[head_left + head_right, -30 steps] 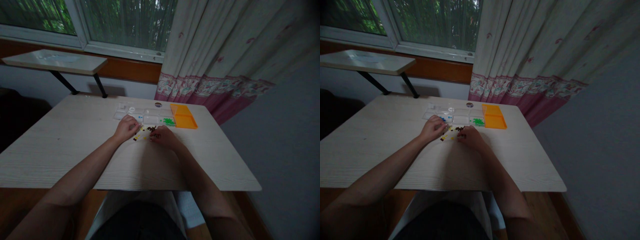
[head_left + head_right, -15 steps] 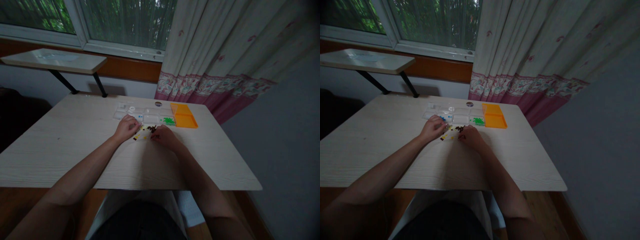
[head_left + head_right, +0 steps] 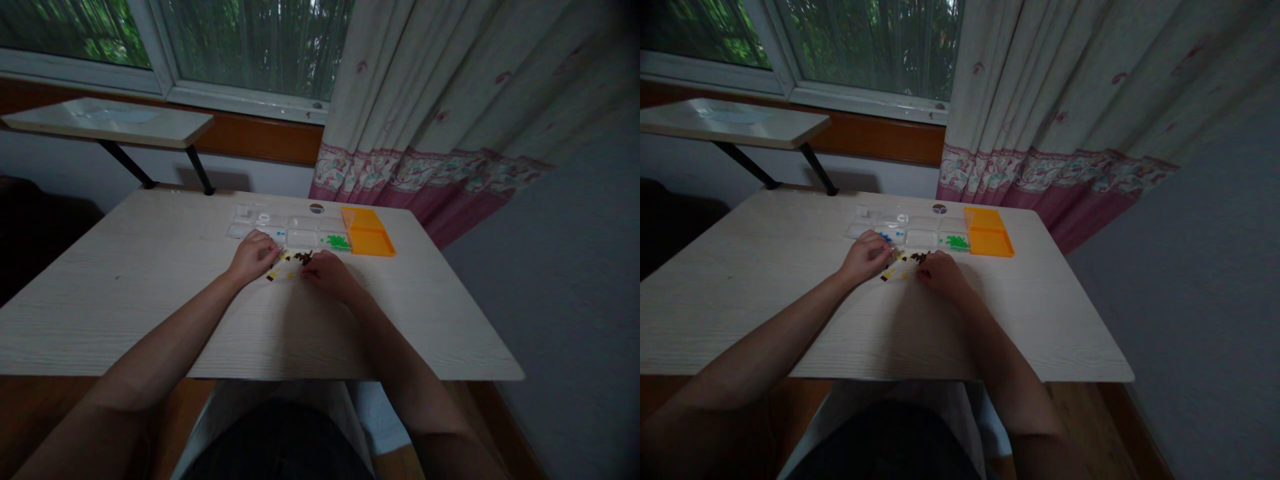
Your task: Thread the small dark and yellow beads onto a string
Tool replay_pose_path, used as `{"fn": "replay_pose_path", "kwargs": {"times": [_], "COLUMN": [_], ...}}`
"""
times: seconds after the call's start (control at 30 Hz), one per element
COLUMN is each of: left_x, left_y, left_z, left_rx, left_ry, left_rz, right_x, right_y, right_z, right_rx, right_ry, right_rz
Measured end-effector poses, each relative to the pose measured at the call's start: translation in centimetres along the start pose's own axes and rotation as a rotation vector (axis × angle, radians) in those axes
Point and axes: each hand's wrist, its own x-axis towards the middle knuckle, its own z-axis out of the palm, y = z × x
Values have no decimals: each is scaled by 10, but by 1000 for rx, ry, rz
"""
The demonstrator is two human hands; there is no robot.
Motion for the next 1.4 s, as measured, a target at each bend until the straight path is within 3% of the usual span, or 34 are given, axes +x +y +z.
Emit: {"fn": "replay_pose_path", "kwargs": {"times": [0.37, 0.57, 1.2, 1.4], "left_x": [-1, 0, -1, 0], "left_y": [-3, -1, -3, 0], "left_z": [3, 1, 4, 2], "left_rx": [7, -1, -7, -6], "left_ry": [27, 12, 29, 2], "left_rz": [-19, -26, -16, -12], "right_x": [14, 21, 18, 15], "right_y": [-18, -26, -22, -22], "right_z": [20, 25, 26, 22], "right_rx": [-71, -163, -117, -90], "right_ry": [209, 208, 206, 170], "right_rz": [144, 154, 158, 100]}}
